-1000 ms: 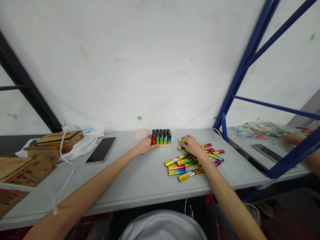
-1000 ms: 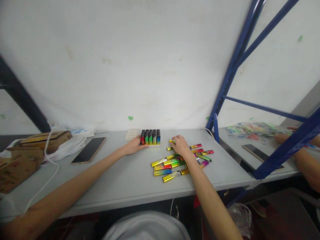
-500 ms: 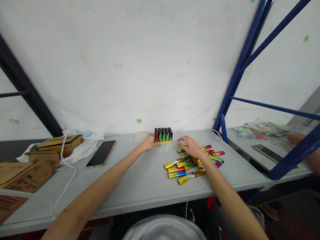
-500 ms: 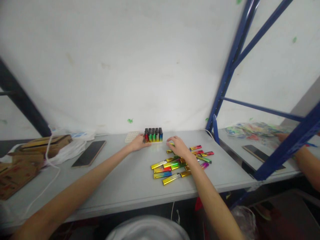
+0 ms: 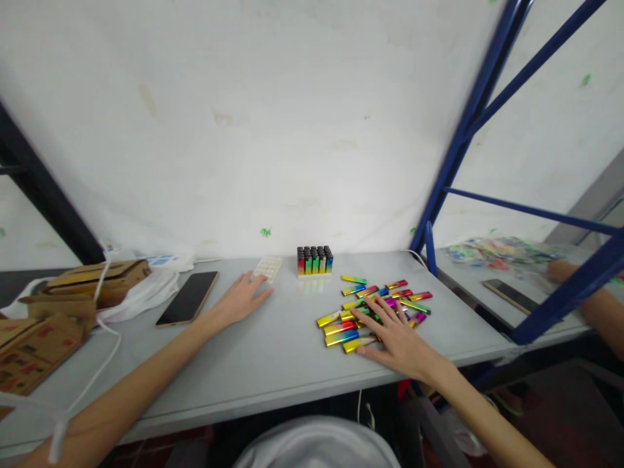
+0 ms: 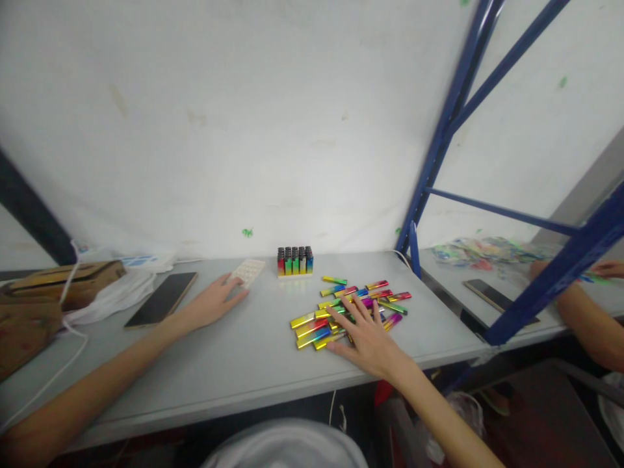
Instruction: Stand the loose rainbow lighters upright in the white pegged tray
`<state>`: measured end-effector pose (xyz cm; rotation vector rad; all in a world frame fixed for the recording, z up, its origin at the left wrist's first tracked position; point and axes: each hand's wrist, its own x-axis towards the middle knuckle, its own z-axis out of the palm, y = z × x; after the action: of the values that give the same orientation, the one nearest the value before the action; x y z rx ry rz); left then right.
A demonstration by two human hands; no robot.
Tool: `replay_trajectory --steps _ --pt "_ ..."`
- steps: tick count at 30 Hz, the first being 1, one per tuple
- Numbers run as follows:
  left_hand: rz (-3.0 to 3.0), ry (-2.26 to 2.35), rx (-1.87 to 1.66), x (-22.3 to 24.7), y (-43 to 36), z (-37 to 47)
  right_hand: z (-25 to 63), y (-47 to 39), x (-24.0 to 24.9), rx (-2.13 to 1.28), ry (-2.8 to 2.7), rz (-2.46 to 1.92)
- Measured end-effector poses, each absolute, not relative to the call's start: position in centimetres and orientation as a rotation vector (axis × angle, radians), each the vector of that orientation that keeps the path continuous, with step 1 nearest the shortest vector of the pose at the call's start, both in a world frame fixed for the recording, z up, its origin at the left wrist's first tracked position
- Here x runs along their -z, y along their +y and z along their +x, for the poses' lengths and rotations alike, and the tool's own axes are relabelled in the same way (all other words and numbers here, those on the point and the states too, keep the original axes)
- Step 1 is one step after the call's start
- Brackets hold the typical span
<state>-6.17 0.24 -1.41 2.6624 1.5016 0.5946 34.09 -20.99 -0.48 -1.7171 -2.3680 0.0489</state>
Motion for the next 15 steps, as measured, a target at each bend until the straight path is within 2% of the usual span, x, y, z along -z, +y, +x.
replay_trajectory --steps 9,15 --pt "2.678 1.230 -0.498 -1.0 -6.4 -6.1 34.6 -15.6 1.9 0.123 -2.209 -1.810" --pt "2.693 1.093 -0.434 -2.5 -6.3 -3.3 35.8 -13.5 1.5 0.095 -2.156 -1.715"
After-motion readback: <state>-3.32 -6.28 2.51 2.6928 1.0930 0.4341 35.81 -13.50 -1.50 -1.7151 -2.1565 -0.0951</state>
